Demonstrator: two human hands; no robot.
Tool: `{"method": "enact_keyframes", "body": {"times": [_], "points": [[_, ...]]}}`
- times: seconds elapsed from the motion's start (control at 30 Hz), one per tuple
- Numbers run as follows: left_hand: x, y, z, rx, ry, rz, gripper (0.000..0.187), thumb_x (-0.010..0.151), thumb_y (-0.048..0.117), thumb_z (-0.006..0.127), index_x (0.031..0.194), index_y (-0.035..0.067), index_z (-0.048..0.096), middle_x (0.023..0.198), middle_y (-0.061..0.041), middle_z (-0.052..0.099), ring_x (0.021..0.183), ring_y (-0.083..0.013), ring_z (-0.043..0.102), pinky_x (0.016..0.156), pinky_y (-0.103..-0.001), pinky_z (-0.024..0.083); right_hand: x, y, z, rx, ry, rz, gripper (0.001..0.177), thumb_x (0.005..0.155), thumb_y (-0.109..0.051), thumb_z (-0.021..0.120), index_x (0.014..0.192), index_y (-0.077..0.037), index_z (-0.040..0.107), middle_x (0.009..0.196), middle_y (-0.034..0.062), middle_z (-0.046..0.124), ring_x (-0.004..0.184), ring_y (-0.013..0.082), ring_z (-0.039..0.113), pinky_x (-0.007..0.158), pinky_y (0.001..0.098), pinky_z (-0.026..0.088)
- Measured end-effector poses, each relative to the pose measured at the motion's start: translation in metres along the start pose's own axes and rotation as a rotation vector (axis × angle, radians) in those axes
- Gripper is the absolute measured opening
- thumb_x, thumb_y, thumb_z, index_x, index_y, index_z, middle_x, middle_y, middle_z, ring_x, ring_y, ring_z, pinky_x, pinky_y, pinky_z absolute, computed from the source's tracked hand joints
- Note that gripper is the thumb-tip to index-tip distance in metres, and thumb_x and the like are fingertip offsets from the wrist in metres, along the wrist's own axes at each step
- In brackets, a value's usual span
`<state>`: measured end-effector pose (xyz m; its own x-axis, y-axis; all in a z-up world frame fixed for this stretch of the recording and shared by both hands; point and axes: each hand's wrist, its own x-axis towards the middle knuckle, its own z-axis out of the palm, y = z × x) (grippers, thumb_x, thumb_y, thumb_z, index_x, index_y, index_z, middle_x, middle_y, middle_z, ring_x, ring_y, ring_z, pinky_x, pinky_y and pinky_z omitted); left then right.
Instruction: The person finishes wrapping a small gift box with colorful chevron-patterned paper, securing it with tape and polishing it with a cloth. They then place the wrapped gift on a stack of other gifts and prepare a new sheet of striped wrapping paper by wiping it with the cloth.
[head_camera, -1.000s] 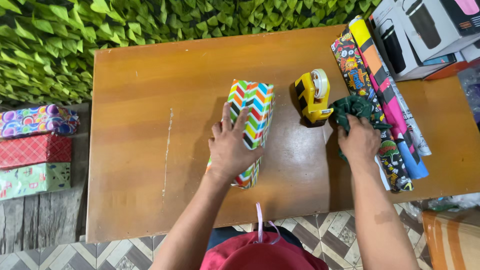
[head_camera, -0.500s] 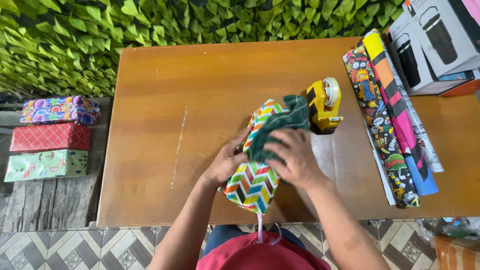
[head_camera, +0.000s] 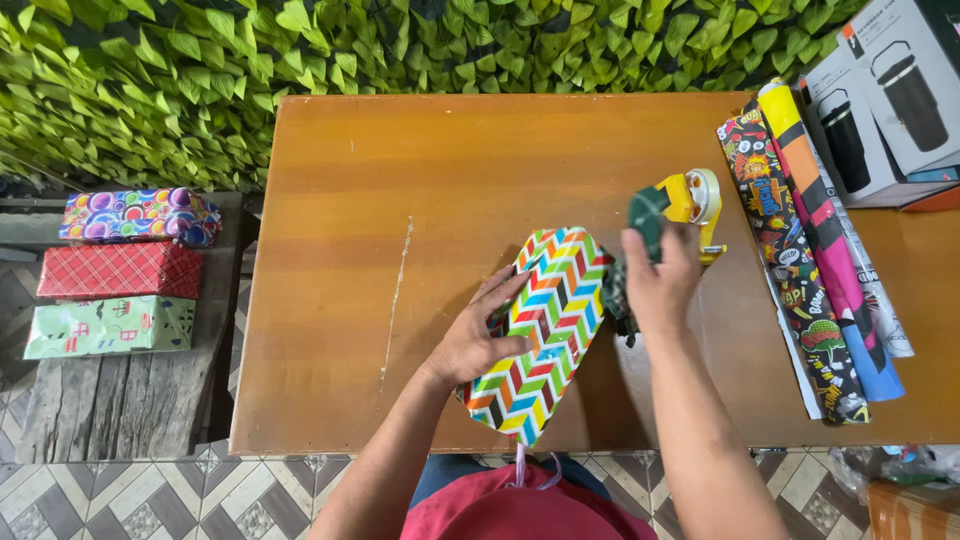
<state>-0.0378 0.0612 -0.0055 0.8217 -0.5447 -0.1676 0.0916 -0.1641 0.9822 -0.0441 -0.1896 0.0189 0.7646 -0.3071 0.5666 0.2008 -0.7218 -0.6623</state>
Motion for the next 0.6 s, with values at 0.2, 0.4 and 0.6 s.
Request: {"method": "enact_keyframes", "body": {"times": [0.2,0.4,0.6], "points": [[0.007,0.0,-0.005,-0.855,0.183,0.066,0.085,0.079,0.012,0.061,0.159,0.006,0.034,0.155,-0.021,0.046,0.138,-0.0341,0.051,0.113,-0.045,0.045,-0.086,-0.037,-0.009,0.37,-0.19,-0.04,0.047,0.096,-0.038,0.064,0.127,-0.003,0.063,0.125,0.0119,0.055,0.114,0.0261,0.055,0.101,0.039,0.046],[0.001,-0.005,-0.025,-1.177,-0.154,-0.174,0.076,0.085,0.02,0.057,0.156,0.005,0.035,0.142,-0.023,0.056,0.121,-0.035,0.064,0.102,-0.048,0.055,-0.097,-0.052,0.004,0.236,-0.142,-0.261,0.048,0.091,-0.044,0.07,0.119,-0.005,0.064,0.131,0.0189,0.049,0.119,0.0325,0.053,0.102,0.0433,0.046],[-0.011,-0.021,-0.017,-1.185,-0.233,-0.175,0.077,0.083,0.023,0.061,0.155,0.003,0.038,0.14,-0.022,0.061,0.119,-0.0333,0.067,0.103,-0.048,0.055,-0.029,-0.024,0.017,0.194,-0.039,0.003,0.05,0.104,-0.043,0.059,0.126,0.002,0.059,0.133,0.0218,0.051,0.123,0.0365,0.054,0.109,0.0469,0.044]]}}
